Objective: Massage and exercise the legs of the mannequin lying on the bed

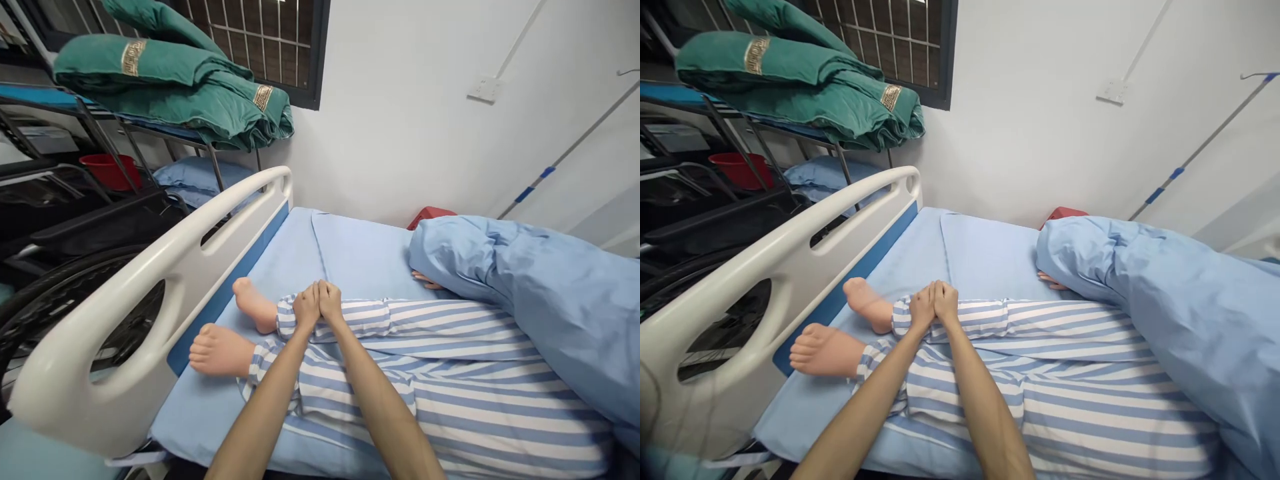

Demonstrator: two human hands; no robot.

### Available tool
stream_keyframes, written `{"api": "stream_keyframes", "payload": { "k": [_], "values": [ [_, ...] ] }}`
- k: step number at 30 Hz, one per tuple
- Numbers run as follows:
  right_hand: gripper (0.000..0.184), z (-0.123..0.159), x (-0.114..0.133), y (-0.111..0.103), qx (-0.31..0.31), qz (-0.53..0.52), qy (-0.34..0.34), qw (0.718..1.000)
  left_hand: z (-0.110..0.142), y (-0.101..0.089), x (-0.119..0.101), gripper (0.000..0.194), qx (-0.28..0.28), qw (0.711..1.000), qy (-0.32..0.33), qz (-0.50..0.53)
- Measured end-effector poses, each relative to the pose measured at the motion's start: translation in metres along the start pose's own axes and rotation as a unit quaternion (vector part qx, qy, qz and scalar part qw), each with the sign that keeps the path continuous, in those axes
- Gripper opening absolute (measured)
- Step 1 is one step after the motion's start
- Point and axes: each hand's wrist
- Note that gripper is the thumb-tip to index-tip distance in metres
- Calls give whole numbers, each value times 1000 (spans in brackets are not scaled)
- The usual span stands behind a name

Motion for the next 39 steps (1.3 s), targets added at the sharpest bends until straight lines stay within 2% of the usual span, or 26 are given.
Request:
{"api": "stream_keyframes", "payload": {
  "k": [3, 5, 9, 11, 13, 18, 20, 24, 27, 30, 34, 36, 39],
  "values": [
    [50, 1, 2, -1, 3, 27, 1, 1000, 6, 9, 2, 45, 10, 999, -23, -31],
    [49, -1, 8, -5, 22, 90, -5, 996, 8, 10, 4, 46, 15, 999, -17, -45],
    [40, -9, 28, -22, 106, 261, -45, 959, 7, 10, 6, 44, 9, 999, -4, -46],
    [38, -12, 33, -29, 146, 296, -77, 941, 6, 12, 6, 47, -2, 999, -6, -33],
    [40, -10, 30, -31, 148, 292, -81, 941, 7, 14, 8, 53, -11, 1000, -15, -15],
    [42, 1, 6, -28, 61, 210, -28, 975, 7, 10, 6, 55, -3, 999, -17, 30],
    [44, 1, 1, -28, 49, 148, -34, 987, 5, 7, -2, 53, -11, 997, -13, 71],
    [46, -6, -3, -33, 20, 20, -12, 1000, 5, 12, -25, 57, -62, 983, -19, 171],
    [44, -8, -5, -35, -2, -21, 9, 1000, 8, 22, -32, 53, -49, 983, -35, 174],
    [43, -10, -4, -34, -5, -29, 17, 999, 10, 31, -29, 49, -28, 991, -23, 128],
    [41, -18, 7, -44, 40, 15, 31, 999, 11, 34, -25, 49, -16, 996, -2, 91],
    [42, -22, 12, -54, 54, 61, 7, 997, 11, 34, -27, 49, -12, 998, 3, 69],
    [44, -21, 11, -68, 41, 120, -29, 991, 13, 35, -29, 49, -15, 999, 3, 49]
  ]
}}
Point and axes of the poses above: each hand's wrist, its own z-axis away from the middle knuckle, its own y-axis out of the palm, x = y × z, and after that the axes turned 6 degrees about -z, right-handed
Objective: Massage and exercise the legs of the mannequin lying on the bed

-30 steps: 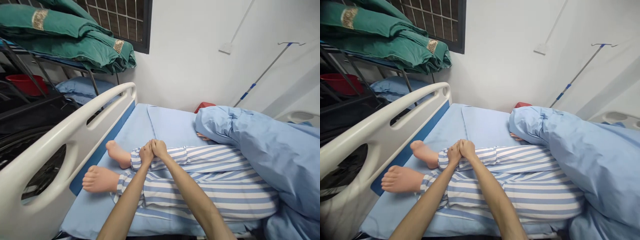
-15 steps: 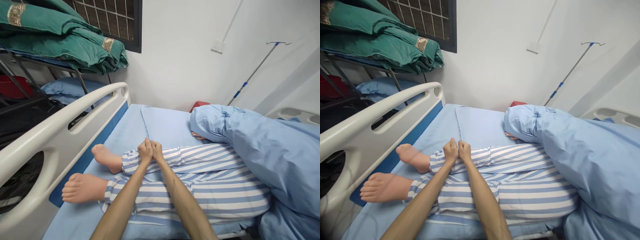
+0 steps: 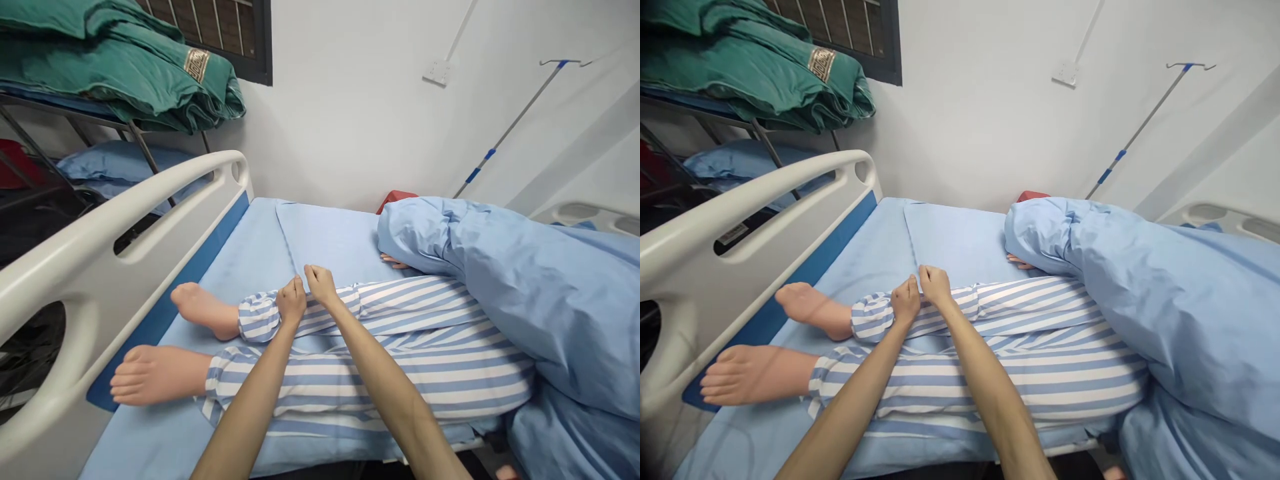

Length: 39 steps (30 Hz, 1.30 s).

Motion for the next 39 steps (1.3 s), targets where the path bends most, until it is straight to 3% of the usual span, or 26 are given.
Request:
{"api": "stream_keyframes", "payload": {
  "k": [6, 11, 14, 19, 24, 27, 33, 39],
  "values": [
    [42, 20, -22, 5, -49, 25, 14, 998, 2, -2, 0, 47, -23, 999, 11, 25],
    [44, 19, -26, 3, -63, -75, 17, 995, 0, -9, -28, 47, -27, 995, 42, 91],
    [43, 16, -27, 1, -82, -143, 35, 986, 2, -1, -41, 49, -14, 994, 22, 105],
    [39, 12, -26, -4, -80, -219, 61, 971, 6, 15, -38, 43, 34, 998, 23, 39],
    [38, 1, -17, -31, 0, -38, 30, 999, 5, 15, -35, 43, 54, 998, 28, 1],
    [39, 1, -21, -44, 9, 24, -7, 1000, 7, 16, -36, 44, 57, 998, 37, 4],
    [36, 14, -46, -40, -75, -88, 29, 993, 7, 16, -35, 41, 40, 998, 38, 31],
    [38, 9, -52, -43, -100, -221, 46, 969, -10, 16, -61, 37, 129, 986, 50, 95]
  ]
}}
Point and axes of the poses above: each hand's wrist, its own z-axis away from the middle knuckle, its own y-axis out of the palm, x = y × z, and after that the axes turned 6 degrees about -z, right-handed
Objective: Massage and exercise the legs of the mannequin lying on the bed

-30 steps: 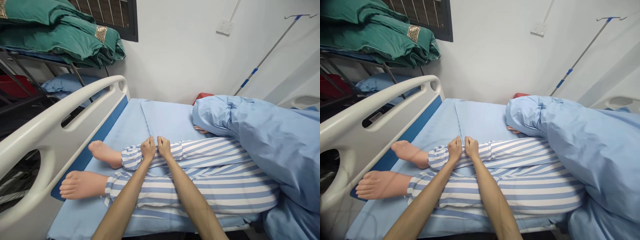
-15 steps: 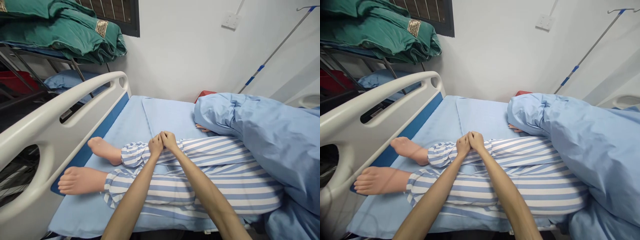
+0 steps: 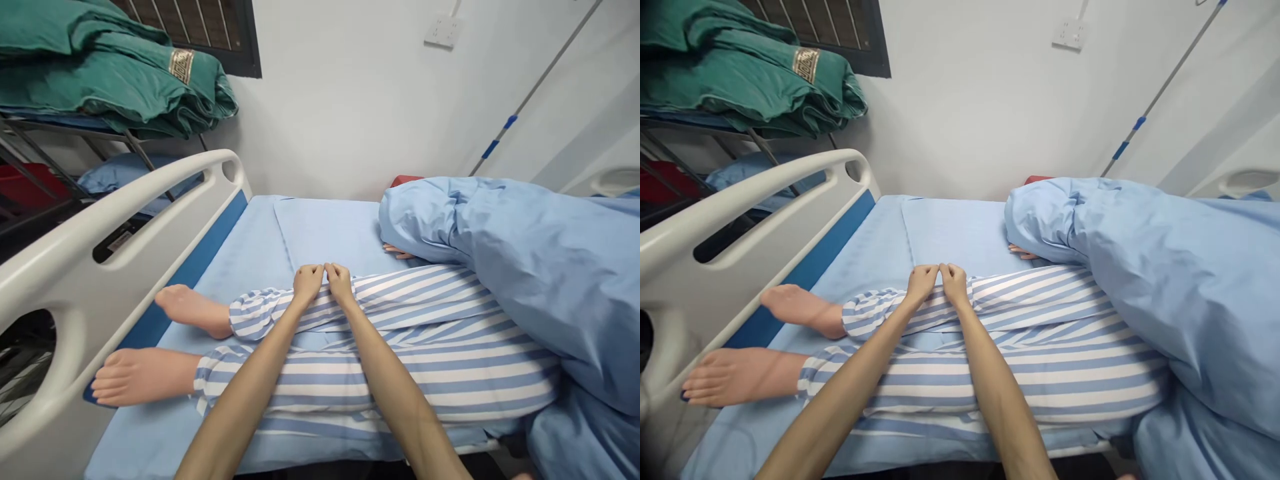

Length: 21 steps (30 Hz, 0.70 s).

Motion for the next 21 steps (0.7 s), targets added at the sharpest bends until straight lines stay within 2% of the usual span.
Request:
{"api": "stream_keyframes", "payload": {
  "k": [3, 6, 8, 11, 15, 18, 21],
  "values": [
    [37, -3, -3, -1, -14, -25, 7, 1000, -1, 14, -11, 40, -10, 999, 24, 35],
    [35, -4, -5, 0, -21, -23, 25, 999, 4, 27, -13, 45, -32, 999, 5, -24],
    [35, -6, -2, 1, -11, -4, 39, 999, 5, 29, -10, 42, -26, 997, 2, -75],
    [36, -10, 10, -3, 24, 101, 41, 994, 2, 27, -5, 42, -13, 995, 21, -98],
    [38, -16, 27, -22, 96, 296, -21, 950, 1, 27, -5, 46, -15, 995, 24, -92],
    [39, -14, 24, -38, 114, 360, -30, 926, 5, 30, -6, 46, -20, 995, 21, -95],
    [35, -10, 10, -46, 116, 366, -15, 923, 8, 30, -7, 42, -27, 995, 30, -95]
  ]
}}
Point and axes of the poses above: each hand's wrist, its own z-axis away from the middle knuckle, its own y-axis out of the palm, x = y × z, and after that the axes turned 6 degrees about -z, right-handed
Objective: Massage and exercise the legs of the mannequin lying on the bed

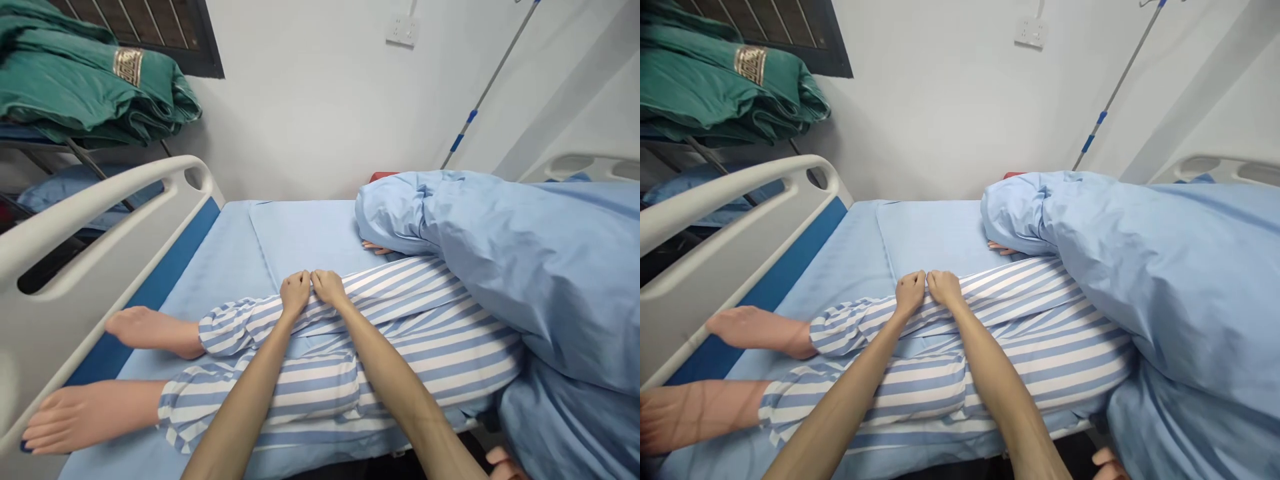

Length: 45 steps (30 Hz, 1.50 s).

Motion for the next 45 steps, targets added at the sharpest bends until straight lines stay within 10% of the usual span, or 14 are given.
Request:
{"api": "stream_keyframes", "payload": {
  "k": [12, 22, 30, 36, 45],
  "values": [
    [34, -12, -17, 1, -133, -387, 44, 911, -6, 34, -53, 41, -39, 996, -20, 83],
    [34, -2, -8, -37, -15, 55, 53, 997, 3, 39, -52, 32, 6, 996, -24, -89],
    [42, -2, -38, -37, -78, -97, 54, 991, -8, 44, -65, 40, 3, 1000, -8, -8],
    [41, -12, -52, -37, -154, -327, 56, 931, -9, 69, -96, 42, -55, 996, -43, 62],
    [38, -13, -36, -68, -12, -22, 81, 996, 4, 75, -94, 37, -55, 997, -45, -29]
  ]
}}
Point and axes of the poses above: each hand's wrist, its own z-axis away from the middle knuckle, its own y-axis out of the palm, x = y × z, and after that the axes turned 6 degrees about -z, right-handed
